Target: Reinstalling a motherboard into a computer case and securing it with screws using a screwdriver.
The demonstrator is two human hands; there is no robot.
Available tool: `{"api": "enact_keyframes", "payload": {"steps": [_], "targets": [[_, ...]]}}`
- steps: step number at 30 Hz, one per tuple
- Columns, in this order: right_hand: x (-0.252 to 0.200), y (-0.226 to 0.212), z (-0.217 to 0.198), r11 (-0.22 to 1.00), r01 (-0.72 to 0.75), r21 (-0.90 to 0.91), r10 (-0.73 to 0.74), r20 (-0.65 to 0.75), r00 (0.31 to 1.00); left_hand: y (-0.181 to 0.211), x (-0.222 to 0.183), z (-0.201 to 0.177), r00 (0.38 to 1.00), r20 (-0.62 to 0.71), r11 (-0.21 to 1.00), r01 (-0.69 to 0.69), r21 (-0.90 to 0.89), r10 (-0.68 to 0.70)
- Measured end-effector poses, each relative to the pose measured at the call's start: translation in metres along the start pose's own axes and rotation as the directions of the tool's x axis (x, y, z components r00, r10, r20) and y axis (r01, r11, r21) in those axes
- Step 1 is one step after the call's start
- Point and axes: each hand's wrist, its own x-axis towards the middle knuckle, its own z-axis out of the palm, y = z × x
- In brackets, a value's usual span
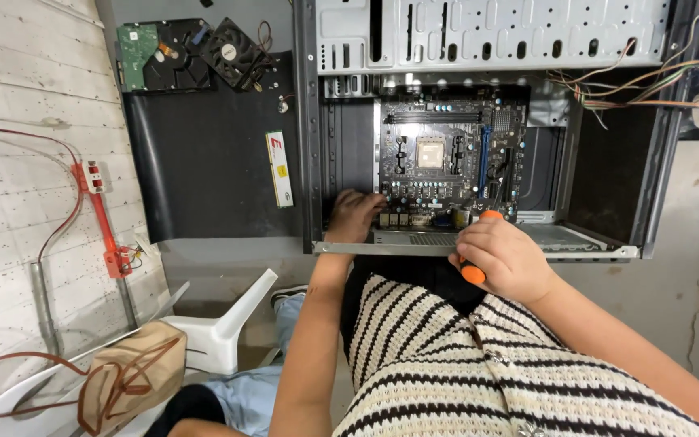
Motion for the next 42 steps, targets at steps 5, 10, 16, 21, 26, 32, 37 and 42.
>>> {"api": "enact_keyframes", "payload": {"steps": [5, 10, 16, 21, 26, 32, 37, 42], "targets": [[0.021, -0.008, -0.017, 0.996, 0.013, -0.085, -0.011, 0.029, 1.0, -0.004, -0.008, 0.006, 0.991, 0.096, 0.992, 0.1, -0.072, -0.093], [0.063, -0.018, -0.027, 0.985, -0.013, -0.172, 0.032, 0.107, 0.994, 0.013, -0.012, 0.001, 0.939, 0.113, 0.913, 0.343, -0.219, -0.325], [0.18, -0.006, -0.013, 0.73, -0.557, -0.397, 0.621, 0.726, 0.296, 0.011, -0.025, 0.019, 0.821, -0.176, 0.827, 0.488, -0.279, -0.544], [0.159, 0.056, 0.045, 0.458, -0.866, -0.199, 0.009, 0.976, -0.219, 0.011, -0.02, 0.02, 0.801, -0.25, 0.835, 0.487, -0.256, -0.544], [0.174, 0.041, 0.027, 0.529, -0.829, -0.182, 0.114, 0.983, -0.143, 0.01, -0.017, 0.019, 0.835, -0.205, 0.837, 0.429, -0.339, -0.511], [0.153, 0.049, 0.039, 0.538, -0.826, -0.169, 0.139, 0.984, -0.111, -0.007, -0.022, 0.032, 0.9, -0.17, 0.888, 0.337, -0.314, -0.402], [0.157, 0.038, 0.042, 0.481, -0.86, -0.173, 0.106, 0.985, -0.139, -0.008, -0.029, 0.028, 0.939, -0.163, 0.927, 0.251, -0.278, -0.303], [0.151, 0.039, 0.043, 0.455, -0.877, -0.155, 0.118, 0.986, -0.113, -0.011, -0.021, 0.023, 0.988, -0.115, 0.99, 0.092, -0.103, -0.104]]}}
